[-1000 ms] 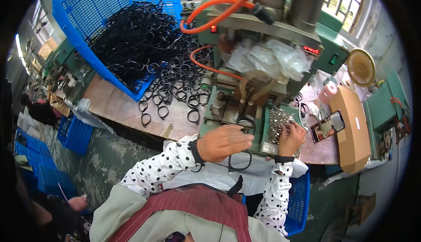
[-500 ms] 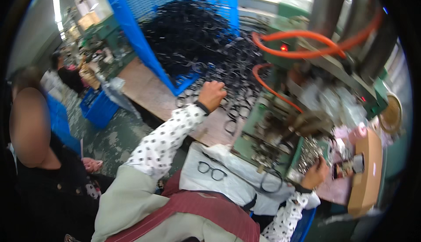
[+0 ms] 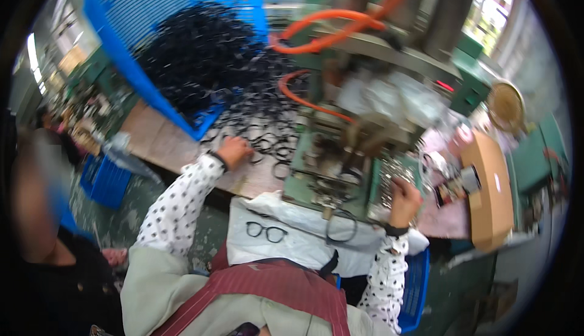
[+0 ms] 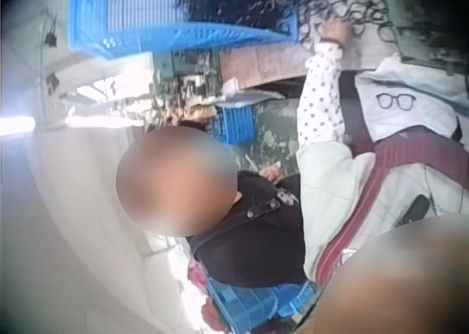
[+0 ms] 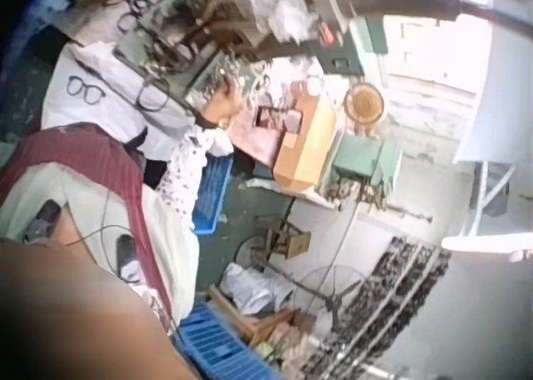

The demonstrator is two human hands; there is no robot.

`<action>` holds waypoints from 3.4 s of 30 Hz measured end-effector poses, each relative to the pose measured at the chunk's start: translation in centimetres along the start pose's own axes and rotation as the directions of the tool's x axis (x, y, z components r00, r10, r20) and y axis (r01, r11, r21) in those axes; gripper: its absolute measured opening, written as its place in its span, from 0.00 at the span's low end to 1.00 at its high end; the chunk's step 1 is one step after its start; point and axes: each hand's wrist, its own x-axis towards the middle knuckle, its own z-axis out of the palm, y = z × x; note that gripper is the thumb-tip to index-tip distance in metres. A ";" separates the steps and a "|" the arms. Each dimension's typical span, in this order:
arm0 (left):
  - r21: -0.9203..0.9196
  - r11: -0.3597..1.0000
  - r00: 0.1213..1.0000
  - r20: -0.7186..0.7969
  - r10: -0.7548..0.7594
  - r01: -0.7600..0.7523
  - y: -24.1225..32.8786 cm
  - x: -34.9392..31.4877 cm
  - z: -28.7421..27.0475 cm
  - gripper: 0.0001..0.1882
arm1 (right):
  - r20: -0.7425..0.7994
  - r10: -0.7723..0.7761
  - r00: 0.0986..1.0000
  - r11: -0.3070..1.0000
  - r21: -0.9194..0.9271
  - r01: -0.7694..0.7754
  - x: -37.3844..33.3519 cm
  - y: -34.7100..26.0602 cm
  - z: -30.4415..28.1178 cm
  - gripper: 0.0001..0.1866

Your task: The person assembles eyeglasses by inserting metal nose pads into black frames using a press machine. They repeatedly pick up frames, place them in the machine, add nose pads, and operate the press to attach the parts.

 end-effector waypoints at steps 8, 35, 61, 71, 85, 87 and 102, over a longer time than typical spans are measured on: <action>-0.345 0.931 0.785 -0.607 -0.128 -0.115 3.0 1.6 -3.5 0.10 | 0.131 -0.069 0.989 0.931 0.364 0.017 -1.6 -14.1 0.7 0.11; -0.161 0.537 0.403 -0.837 0.370 -0.828 23.0 1.6 -12.6 0.23 | -0.214 0.106 0.971 0.917 -0.356 -0.178 1.4 0.4 -0.5 0.15; -0.037 0.999 0.789 -0.614 -0.015 -0.010 7.7 4.6 -1.5 0.13 | -0.160 -0.232 0.959 0.857 -0.500 0.124 -0.6 -1.2 0.4 0.05; -0.105 0.992 0.695 -0.718 -0.029 -0.067 6.5 4.6 -4.0 0.11 | -0.116 -0.141 0.983 0.975 -0.187 0.117 -0.6 -2.6 1.5 0.10; -0.087 0.768 0.357 -0.914 0.191 -0.635 21.3 0.9 -13.8 0.22 | 0.207 0.138 0.969 0.786 0.573 -0.234 -1.3 -15.4 2.1 0.22; -0.140 0.719 0.405 -0.890 0.211 -0.681 23.1 0.8 -14.4 0.24 | 0.212 0.129 0.969 0.810 0.541 -0.226 -1.4 -15.0 2.5 0.22; -0.072 0.483 0.304 -0.854 0.422 -0.873 22.9 0.9 -13.5 0.20 | 0.132 0.116 0.984 0.805 0.568 -0.171 -0.8 -16.2 4.4 0.25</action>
